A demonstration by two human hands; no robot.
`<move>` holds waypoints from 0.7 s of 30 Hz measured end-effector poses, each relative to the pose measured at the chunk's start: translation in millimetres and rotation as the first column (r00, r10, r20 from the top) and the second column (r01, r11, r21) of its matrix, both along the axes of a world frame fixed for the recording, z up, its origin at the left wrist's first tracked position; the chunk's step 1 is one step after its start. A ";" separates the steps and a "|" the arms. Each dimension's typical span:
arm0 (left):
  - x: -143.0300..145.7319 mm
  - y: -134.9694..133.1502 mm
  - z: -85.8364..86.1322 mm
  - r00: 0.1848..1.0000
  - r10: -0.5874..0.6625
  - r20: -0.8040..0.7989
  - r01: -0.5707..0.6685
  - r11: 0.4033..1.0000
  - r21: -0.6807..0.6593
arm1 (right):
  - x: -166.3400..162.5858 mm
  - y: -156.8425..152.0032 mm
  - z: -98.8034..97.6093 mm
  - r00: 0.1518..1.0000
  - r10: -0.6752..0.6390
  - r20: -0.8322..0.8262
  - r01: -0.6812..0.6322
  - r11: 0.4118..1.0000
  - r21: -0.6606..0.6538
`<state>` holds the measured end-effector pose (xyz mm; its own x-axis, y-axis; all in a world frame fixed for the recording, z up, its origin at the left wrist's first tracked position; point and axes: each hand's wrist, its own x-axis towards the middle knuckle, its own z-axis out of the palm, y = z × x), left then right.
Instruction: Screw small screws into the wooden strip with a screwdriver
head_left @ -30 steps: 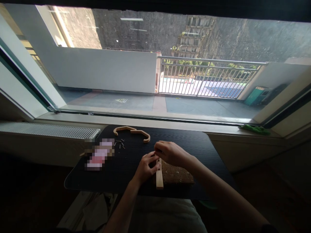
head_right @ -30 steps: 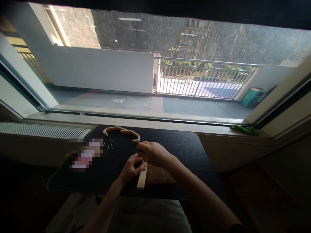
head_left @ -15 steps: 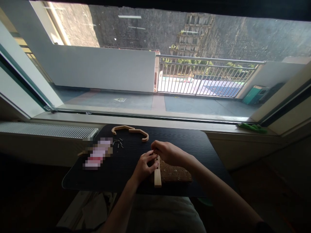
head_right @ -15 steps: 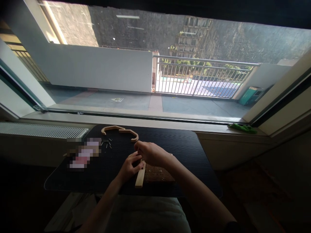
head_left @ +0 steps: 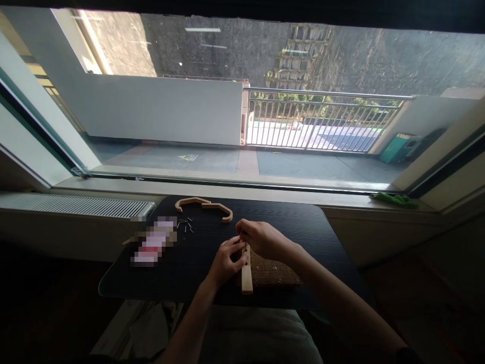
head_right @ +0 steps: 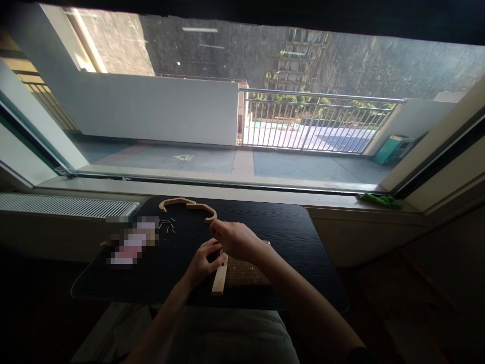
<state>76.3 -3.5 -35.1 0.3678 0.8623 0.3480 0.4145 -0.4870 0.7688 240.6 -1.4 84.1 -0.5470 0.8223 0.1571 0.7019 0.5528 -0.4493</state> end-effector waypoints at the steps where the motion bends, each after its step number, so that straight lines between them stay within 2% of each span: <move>1: 0.1 0.0 -0.3 1.000 0.002 0.000 -0.002 1.000 0.000 | 0.0 -0.2 0.5 1.000 0.000 -0.002 0.000 1.000 -0.001; 12: 0.4 -0.2 1.4 1.000 -0.008 0.010 0.008 1.000 -0.009 | -1.8 0.8 -0.9 1.000 -0.005 0.005 0.005 0.999 0.047; 21: 0.0 1.6 -1.0 1.000 -0.013 -0.007 0.013 1.000 -0.003 | -2.2 -2.9 0.8 0.997 -0.076 0.025 0.074 0.993 0.089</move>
<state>76.3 -1.9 -36.0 0.3812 0.8587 0.3426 0.4139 -0.4899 0.7673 238.4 -4.2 84.9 -0.4896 0.8447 0.2164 0.7544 0.5348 -0.3806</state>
